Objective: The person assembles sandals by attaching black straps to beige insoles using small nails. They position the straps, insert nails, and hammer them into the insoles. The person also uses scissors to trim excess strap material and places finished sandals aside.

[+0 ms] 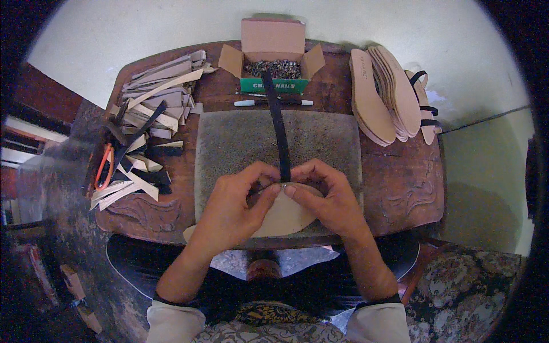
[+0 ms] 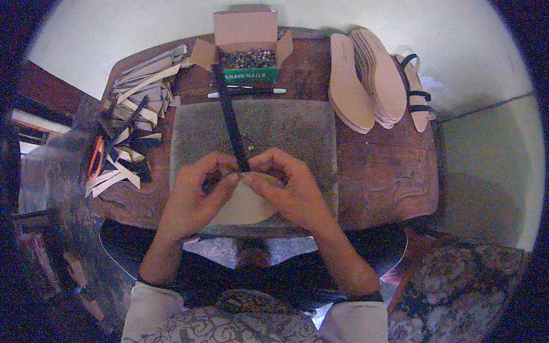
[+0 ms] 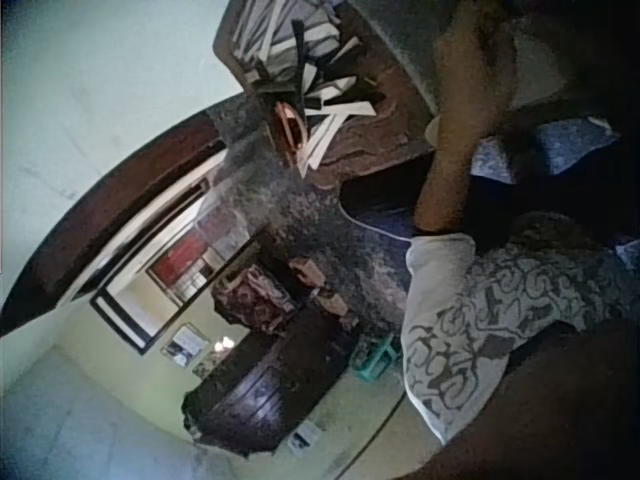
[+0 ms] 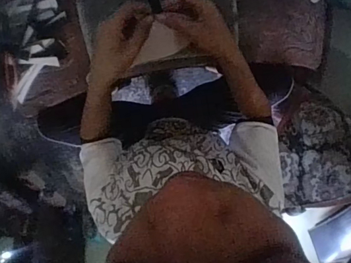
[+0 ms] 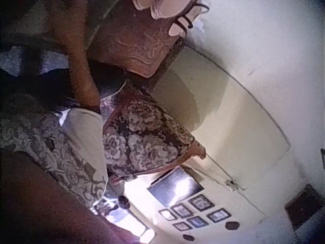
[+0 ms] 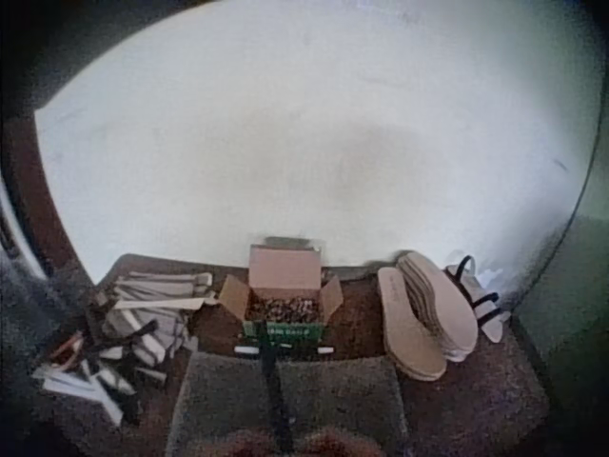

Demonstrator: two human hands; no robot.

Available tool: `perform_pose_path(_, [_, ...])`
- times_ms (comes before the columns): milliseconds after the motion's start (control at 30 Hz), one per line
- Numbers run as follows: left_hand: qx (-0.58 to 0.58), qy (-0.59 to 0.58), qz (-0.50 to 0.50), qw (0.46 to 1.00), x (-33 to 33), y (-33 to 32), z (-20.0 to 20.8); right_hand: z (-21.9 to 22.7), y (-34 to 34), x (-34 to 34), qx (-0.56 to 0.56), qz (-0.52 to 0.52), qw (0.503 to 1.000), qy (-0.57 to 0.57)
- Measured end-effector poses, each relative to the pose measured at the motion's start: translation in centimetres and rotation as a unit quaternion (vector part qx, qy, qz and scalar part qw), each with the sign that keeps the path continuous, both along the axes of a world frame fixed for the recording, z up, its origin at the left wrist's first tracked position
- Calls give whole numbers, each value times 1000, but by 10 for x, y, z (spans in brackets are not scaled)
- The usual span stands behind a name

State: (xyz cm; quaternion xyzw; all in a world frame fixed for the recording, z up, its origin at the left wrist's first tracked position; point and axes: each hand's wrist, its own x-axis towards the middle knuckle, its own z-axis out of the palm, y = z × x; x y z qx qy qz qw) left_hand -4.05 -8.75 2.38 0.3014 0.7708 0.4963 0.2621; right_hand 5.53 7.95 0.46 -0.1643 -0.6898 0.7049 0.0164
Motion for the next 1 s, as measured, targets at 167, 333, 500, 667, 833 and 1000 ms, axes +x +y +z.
perform_pose_path(167, [27, -57, 14, 998, -1, -2, -5, -4, 3, 2, 25, 19, 999, 5])
perform_pose_path(333, [41, -56, 10, 998, -1, -2, -6, -5, 3, 2, -16, 15, 1000, 10])
perform_pose_path(500, [62, -67, 14, 996, 1, -2, -11, -5, 4, 1, -9, 17, 1000, -1])
perform_pose_path(667, [60, -69, 16, 996, 1, -1, -13, -9, 5, 1, -8, 15, 1000, 1])
perform_pose_path(833, [38, -89, 45, 994, 1, 0, -15, -2, -9, 0, 220, -46, 970, 87])
perform_pose_path(1000, [34, -82, 58, 994, 2, 1, -18, -3, -13, 0, 396, -32, 906, 147])
